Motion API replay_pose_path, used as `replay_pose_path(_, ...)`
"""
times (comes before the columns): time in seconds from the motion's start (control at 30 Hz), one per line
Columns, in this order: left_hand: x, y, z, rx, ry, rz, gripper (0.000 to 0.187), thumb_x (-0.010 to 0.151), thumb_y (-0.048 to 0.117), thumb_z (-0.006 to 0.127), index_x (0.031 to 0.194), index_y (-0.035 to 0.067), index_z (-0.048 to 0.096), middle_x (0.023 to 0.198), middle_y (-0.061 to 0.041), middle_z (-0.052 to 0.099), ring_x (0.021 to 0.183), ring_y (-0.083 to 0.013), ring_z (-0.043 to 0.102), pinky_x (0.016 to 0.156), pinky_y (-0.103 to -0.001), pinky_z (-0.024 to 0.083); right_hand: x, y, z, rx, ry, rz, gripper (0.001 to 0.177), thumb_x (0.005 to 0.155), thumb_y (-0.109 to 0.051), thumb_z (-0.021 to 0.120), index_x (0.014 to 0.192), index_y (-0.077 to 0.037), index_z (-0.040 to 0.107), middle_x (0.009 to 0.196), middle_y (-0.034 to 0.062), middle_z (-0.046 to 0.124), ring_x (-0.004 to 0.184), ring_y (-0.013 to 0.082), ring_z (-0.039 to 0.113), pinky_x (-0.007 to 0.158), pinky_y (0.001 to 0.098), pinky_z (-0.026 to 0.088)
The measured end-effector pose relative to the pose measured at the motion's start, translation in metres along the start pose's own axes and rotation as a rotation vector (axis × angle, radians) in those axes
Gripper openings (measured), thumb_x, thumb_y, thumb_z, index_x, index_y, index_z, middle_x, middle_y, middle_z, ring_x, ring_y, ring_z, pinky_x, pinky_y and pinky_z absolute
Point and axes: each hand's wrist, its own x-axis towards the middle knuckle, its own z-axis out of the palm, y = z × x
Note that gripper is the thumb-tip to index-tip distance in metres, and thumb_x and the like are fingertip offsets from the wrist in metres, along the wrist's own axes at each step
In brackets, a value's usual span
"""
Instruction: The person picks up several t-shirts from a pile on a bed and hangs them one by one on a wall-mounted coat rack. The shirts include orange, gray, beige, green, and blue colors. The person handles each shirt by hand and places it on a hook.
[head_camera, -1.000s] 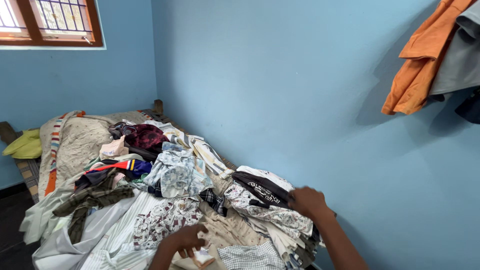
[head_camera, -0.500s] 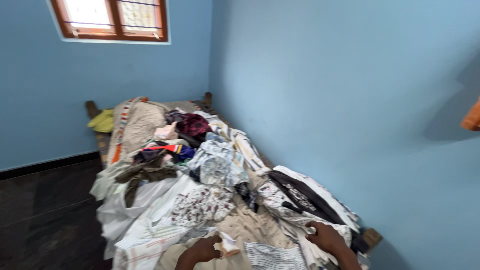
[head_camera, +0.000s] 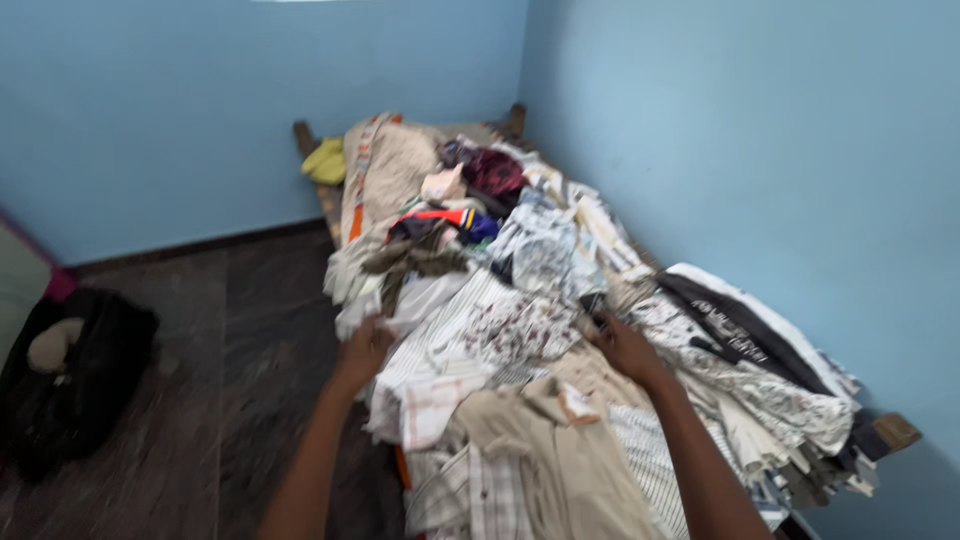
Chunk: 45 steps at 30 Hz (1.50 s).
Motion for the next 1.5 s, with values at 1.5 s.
replay_pose_path(1.5,0.387,-0.255,-0.069,0.223,-0.648,-0.256,0.058,0.088,0.037,0.075,0.139,0.015,0.058,0.104,-0.011,0.078,0.094,-0.0218,0.072,0.083,-0.038,0.056,0.406,-0.087,0.260,0.270,-0.039,0.288,0.050,0.094,-0.048,0.068,0.136,-0.020,0.066,0.110,0.0161,0.076,0.094,0.0241,0.073,0.083,0.0381,0.056)
